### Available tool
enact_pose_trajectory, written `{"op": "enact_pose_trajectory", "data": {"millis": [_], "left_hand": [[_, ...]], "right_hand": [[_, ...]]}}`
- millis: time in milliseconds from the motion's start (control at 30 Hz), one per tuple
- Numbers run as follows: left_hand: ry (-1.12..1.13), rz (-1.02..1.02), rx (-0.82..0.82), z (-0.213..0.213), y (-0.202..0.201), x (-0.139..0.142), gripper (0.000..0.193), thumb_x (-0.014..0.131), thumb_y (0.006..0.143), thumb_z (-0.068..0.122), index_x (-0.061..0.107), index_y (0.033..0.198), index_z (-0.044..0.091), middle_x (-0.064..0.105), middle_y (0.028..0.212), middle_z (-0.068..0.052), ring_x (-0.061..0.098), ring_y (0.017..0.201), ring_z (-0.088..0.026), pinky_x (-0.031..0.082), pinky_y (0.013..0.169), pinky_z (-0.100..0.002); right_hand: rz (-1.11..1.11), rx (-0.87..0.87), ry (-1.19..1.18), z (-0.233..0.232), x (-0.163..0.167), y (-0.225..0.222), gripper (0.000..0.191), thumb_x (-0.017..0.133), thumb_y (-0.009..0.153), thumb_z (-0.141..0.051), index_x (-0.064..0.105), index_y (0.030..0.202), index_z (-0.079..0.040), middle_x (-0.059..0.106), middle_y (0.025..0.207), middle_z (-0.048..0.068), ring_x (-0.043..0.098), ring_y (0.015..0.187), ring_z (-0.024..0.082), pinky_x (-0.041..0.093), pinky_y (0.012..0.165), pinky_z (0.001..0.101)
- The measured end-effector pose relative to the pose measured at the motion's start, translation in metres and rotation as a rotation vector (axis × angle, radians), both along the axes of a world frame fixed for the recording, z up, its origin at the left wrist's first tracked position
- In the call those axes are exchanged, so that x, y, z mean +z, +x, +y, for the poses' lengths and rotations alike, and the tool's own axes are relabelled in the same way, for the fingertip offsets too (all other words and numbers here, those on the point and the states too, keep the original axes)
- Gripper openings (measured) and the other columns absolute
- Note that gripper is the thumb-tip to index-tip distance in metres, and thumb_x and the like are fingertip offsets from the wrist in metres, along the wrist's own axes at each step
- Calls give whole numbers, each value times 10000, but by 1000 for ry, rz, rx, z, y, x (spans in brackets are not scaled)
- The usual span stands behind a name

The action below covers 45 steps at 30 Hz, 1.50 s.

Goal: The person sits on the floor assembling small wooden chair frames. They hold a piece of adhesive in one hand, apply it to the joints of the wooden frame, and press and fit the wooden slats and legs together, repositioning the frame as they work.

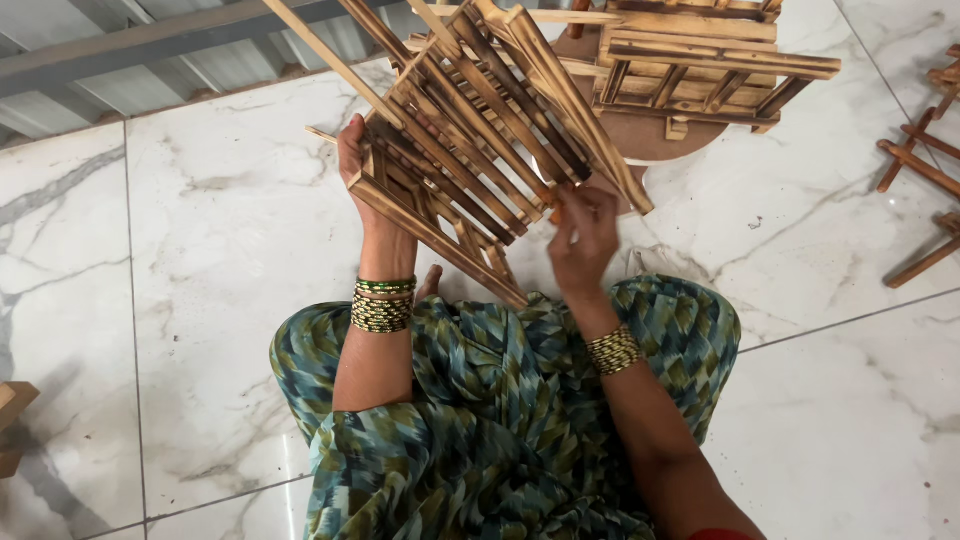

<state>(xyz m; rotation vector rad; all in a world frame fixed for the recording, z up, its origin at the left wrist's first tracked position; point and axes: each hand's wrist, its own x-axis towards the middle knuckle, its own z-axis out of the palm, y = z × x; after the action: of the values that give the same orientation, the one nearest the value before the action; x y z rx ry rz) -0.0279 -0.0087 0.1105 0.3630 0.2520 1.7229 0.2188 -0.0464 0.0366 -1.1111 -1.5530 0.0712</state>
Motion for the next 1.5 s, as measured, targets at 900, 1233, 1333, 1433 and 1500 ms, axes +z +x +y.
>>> {"op": "enact_pose_trajectory", "data": {"millis": [900,1233,1333,1433,1500], "left_hand": [[50,-18,-22,-4,-16,-28,595,483,944,428,631,1164,-104,716,1043,-250,702,950,-380,586,899,-473],[-41,2,-26,-25,-28,-39,486,503,971,323,656,1162,-96,734,1033,-229,723,922,-369,604,892,-476],[1,54,-11,-27,-25,-51,406,506,1025,278,658,1139,-81,732,1021,-219,722,907,-359,602,863,-473],[-43,121,10,-25,-20,-61,381,507,1026,276,659,1114,-61,732,1004,-207,725,893,-347,606,855,-471],[-85,132,27,-24,-15,-67,335,518,1048,254,649,1141,-40,726,1011,-197,720,893,-337,605,872,-473]], "right_hand": [[1041,278,-478,26,-62,-3,119,679,1014,-50,715,1115,2,695,969,52,576,783,100,436,644,236],[684,730,-373,40,33,62,145,685,974,-1,701,1113,35,734,1098,118,735,998,173,634,914,325],[425,611,-407,20,61,50,153,661,961,57,725,1098,34,694,1121,119,715,1000,162,621,889,303],[331,546,-206,8,88,27,179,656,975,92,732,1097,-15,681,1143,112,719,1058,166,635,921,298],[225,482,-92,4,106,19,200,682,968,90,743,1106,-40,690,1151,109,728,1080,182,633,922,299]]}}
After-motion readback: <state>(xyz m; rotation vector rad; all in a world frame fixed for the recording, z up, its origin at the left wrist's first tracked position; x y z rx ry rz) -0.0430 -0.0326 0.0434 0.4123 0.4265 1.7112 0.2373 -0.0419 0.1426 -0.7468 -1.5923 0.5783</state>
